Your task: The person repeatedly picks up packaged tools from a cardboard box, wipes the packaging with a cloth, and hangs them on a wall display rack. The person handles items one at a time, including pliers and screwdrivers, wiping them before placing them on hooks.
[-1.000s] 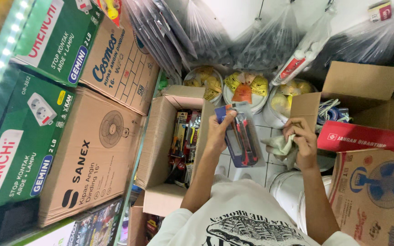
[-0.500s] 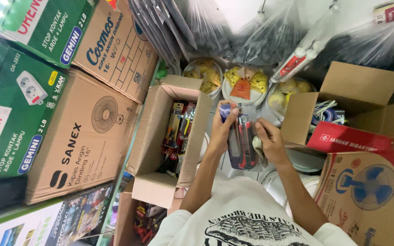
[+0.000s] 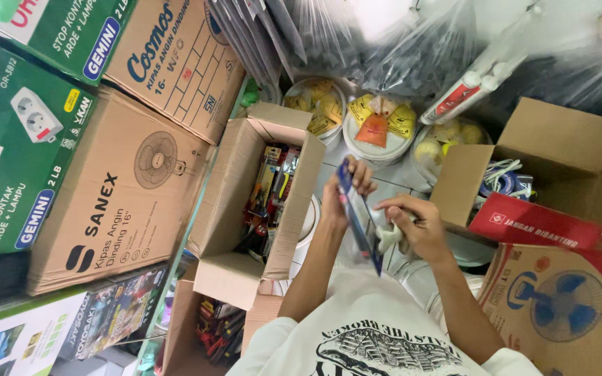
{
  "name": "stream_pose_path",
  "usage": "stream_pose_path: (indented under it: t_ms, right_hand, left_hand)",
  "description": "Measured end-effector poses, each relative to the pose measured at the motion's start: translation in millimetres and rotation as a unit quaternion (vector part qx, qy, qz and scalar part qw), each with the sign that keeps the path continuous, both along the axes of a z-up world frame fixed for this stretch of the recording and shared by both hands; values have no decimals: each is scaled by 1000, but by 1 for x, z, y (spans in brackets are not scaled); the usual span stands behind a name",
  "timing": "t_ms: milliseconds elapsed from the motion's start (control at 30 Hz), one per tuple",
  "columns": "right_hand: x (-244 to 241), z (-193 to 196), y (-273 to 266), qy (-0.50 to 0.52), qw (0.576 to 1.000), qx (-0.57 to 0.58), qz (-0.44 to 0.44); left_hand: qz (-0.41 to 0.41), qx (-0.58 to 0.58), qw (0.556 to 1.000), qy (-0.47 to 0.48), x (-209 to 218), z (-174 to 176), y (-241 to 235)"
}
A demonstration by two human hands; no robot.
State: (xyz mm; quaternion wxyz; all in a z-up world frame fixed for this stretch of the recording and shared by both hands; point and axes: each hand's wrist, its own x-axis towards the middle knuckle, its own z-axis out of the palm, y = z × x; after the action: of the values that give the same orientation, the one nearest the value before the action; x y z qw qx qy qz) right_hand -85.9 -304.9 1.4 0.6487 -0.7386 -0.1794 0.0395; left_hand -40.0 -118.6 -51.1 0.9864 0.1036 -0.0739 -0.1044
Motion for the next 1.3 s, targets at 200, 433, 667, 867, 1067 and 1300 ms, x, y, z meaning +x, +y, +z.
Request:
stream_pose_path:
  t_ms: [200, 433, 667, 867, 1067, 1300]
  right_hand:
    - [24, 3, -17, 71, 994, 18, -77]
    - [61, 8, -16, 58, 994, 3, -95]
    - [99, 19, 3, 22, 996, -18, -88]
    - [121, 46, 28, -6, 996, -41, -74]
    - [154, 57, 59, -96, 977, -115, -153]
    - [202, -7, 59, -121, 953, -73, -269]
  left_hand:
    - [-162, -209, 962, -73, 63, -17, -5]
    - [-205, -255, 936, -126, 117, 8, -2]
    - [-187, -230, 944, -142, 165, 4, 14]
    - [-173, -203, 936, -232, 207, 14, 20]
    - [233, 447, 862, -52, 196, 41, 20]
    - [320, 601, 730, -53, 195, 71, 21]
